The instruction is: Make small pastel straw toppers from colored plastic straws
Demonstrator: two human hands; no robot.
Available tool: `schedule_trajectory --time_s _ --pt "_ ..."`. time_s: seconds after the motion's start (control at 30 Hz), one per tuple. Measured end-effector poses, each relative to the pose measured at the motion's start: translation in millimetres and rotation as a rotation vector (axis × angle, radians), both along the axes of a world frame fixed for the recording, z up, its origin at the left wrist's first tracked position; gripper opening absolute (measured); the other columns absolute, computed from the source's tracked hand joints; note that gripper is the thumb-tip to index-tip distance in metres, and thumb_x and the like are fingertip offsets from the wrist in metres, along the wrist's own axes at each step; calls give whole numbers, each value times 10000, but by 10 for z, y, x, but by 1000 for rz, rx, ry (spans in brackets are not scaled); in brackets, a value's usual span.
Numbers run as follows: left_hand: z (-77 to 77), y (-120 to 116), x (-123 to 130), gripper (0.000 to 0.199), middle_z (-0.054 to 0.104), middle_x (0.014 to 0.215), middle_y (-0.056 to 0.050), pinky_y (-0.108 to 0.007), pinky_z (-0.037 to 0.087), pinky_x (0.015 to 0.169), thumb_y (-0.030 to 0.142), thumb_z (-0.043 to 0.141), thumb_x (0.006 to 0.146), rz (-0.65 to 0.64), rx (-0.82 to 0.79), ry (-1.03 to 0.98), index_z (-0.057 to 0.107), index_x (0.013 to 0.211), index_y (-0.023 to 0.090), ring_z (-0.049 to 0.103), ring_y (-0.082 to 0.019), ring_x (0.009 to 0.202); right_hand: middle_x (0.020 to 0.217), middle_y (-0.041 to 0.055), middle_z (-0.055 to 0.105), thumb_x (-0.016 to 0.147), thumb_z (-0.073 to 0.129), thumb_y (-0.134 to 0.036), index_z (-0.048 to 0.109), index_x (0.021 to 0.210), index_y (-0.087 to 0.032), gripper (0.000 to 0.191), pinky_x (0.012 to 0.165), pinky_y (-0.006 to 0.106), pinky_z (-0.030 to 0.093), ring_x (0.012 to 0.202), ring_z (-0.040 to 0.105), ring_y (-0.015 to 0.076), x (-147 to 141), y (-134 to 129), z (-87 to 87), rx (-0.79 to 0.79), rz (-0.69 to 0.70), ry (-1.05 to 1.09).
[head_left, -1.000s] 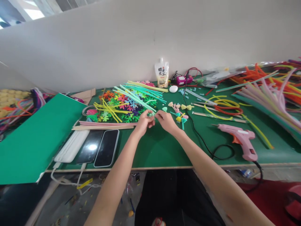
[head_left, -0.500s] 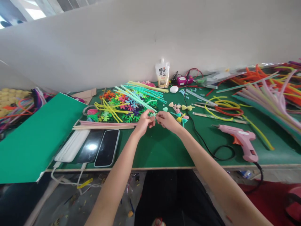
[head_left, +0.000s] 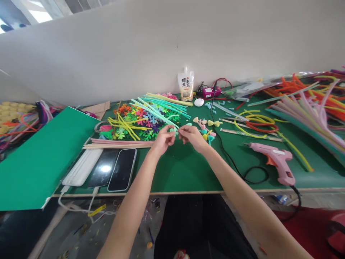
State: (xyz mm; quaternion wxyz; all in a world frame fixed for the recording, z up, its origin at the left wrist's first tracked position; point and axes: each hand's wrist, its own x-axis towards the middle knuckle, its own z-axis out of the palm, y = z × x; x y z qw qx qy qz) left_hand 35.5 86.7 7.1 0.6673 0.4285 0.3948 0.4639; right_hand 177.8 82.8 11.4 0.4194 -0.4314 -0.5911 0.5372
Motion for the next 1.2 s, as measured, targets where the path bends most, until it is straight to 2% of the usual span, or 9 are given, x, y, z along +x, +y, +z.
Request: schedule_trajectory --time_s 0.07,0.2,0.43,0.53,0.7,0.8,0.93,1.1,1.2 --pt "4 -2 -2 262 370 380 109 -152 176 340 192 622 619 4 4 6 455 821 181 328 -40 296 575 -21 528 742 565 -259 531 677 -153 129 425 202 389 409 432 54 15 5 7 -96 34 103" --pt "10 -20 19 253 395 385 100 -153 202 346 218 645 626 13 33 42 480 813 174 349 -43 312 546 -30 520 688 638 -264 529 622 -143 176 401 186 385 402 425 42 0 -7 -12 -130 27 120" --pt "-71 9 63 321 570 565 35 -195 402 469 321 677 640 116 235 244 555 877 142 506 -82 462 549 -44 521 685 613 -262 525 650 -148 148 420 192 378 402 437 44 -13 25 -61 -127 -48 136" --pt "-121 39 50 312 593 597 14 -209 421 498 343 667 658 150 296 325 597 866 122 519 -91 489 570 -36 543 685 620 -258 543 683 -149 133 431 197 373 416 453 53 -2 46 -69 -79 -77 75" --pt "-148 32 48 280 601 614 5 -223 426 516 314 640 700 105 359 495 636 895 113 535 -105 497 517 -39 505 732 561 -190 526 616 -149 128 429 188 350 425 450 57 10 68 -88 13 -175 -131" --pt "-153 23 50 224 600 602 8 -228 431 550 259 649 688 119 370 522 656 862 118 551 -115 522 465 -54 446 749 501 -137 498 585 -152 165 409 184 364 386 432 54 10 65 -76 -49 -159 -129" --pt "-160 33 50 183 650 660 -14 -244 460 602 246 616 711 116 354 501 665 837 123 592 -136 586 495 -37 480 747 490 -131 484 565 -149 183 408 197 422 378 441 52 10 50 -50 -114 -104 -130" --pt "-142 44 55 172 653 605 -14 -244 459 546 260 637 682 111 285 437 651 776 116 586 -136 530 523 -30 504 730 531 -141 516 600 -149 132 383 182 382 387 440 54 14 62 -93 -44 -112 -180" --pt "-110 36 62 151 630 555 3 -231 445 517 251 647 659 121 235 389 630 733 121 570 -123 492 549 -20 525 722 546 -156 551 637 -146 86 419 193 409 433 471 72 18 82 -128 5 -113 -203"
